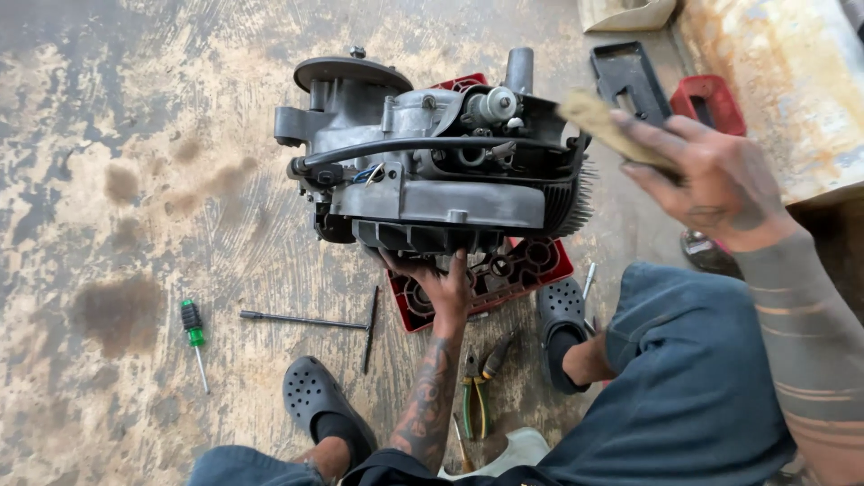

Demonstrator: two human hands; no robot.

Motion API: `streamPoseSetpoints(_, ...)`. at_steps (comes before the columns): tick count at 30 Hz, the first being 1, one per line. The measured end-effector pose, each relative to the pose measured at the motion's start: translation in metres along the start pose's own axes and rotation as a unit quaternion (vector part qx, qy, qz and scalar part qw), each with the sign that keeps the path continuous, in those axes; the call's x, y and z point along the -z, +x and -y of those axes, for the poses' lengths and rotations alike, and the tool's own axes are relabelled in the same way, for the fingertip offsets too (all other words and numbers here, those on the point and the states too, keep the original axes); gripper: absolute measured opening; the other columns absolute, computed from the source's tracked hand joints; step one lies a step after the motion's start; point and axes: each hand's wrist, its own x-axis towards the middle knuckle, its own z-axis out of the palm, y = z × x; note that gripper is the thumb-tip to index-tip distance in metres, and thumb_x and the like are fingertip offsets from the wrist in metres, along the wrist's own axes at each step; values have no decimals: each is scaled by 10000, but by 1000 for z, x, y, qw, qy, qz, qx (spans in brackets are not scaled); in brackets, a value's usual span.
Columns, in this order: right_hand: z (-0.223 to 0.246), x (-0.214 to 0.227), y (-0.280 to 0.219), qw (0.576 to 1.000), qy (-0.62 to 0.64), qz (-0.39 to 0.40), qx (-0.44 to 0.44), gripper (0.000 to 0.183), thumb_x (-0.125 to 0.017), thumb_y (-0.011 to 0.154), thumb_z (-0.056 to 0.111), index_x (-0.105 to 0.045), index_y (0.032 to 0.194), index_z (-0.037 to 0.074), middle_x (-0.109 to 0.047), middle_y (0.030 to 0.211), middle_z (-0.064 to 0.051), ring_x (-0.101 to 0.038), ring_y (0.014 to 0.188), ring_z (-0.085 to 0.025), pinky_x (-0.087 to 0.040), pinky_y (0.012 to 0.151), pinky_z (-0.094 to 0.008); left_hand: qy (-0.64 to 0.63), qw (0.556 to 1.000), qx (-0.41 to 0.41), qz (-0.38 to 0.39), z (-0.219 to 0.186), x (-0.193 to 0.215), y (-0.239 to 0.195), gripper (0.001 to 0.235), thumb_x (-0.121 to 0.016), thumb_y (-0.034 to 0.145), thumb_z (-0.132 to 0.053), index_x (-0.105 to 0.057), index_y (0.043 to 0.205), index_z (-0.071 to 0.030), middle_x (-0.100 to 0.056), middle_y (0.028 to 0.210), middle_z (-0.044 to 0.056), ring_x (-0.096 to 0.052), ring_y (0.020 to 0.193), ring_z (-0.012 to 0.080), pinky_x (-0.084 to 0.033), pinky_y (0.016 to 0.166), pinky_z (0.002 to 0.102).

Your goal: Clean the motorcycle engine casing using a brush

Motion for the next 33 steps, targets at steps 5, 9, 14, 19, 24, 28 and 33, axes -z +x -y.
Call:
streamPoseSetpoints(5,-35,-33,-21,996,-18,-83,-21,569,-761,969,377,-685,1530,321,-643,977,-35,-706,853,-283,-593,727,-439,-60,998,-4,-30,1,1,3,1160,-770,915,-327,140,1594,-90,80,1657,231,75,1540,411,49,1227,651)
streamPoseSetpoints(9,23,-23,24,995,15,-85,46,505,-761,944,277,-697,1444,283,-639,876,-63,-700,731,-323,-580,621,-453,-1,1000,2,-13,-16,4,1,1068,-711,967,-397,92,1602,-93,88,1671,198,96,1550,387,39,1226,645)
streamPoseSetpoints(14,72,-20,76,984,70,-98,128,477,-659,991,223,-635,1467,226,-623,879,-128,-699,701,-411,-568,611,-501,-39,999,7,-21,-30,6,-1,1084,-745,962,-361,76,1609,-74,-16,1651,258,-23,1543,416,-10,1224,666)
streamPoseSetpoints(19,66,-7,85,947,301,-35,105,514,-606,1014,137,-574,1528,136,-693,999,-228,-712,840,-417,-586,747,-498,24,1000,2,-16,-26,4,-1,1129,-745,957,-356,129,1606,-54,1,1661,270,-56,1539,410,-43,1250,639)
streamPoseSetpoints(24,45,0,59,946,318,32,45,614,-594,1009,106,-430,1600,112,-734,1077,-155,-456,535,-163,-395,509,-337,-57,994,-48,-85,-17,-5,0,1141,-788,821,-222,51,1594,-189,146,1677,255,-81,1542,474,-175,1244,588)
streamPoseSetpoints(28,25,0,19,960,269,71,-28,614,-581,987,115,-468,1586,44,-701,831,-154,-455,485,-186,-378,478,-332,-65,995,-21,-74,-14,0,-5,1140,-809,824,-274,37,1584,-194,91,1666,246,-144,1513,458,-247,1206,576)
streamPoseSetpoints(33,23,10,-2,948,300,33,-102,644,-498,979,54,-333,1600,18,-473,1568,-265,-538,1317,-378,-407,1076,-428,-96,992,6,-80,-25,-5,-2,1094,-762,829,-183,30,1581,-130,-75,1618,298,-298,1415,418,-301,1151,501)
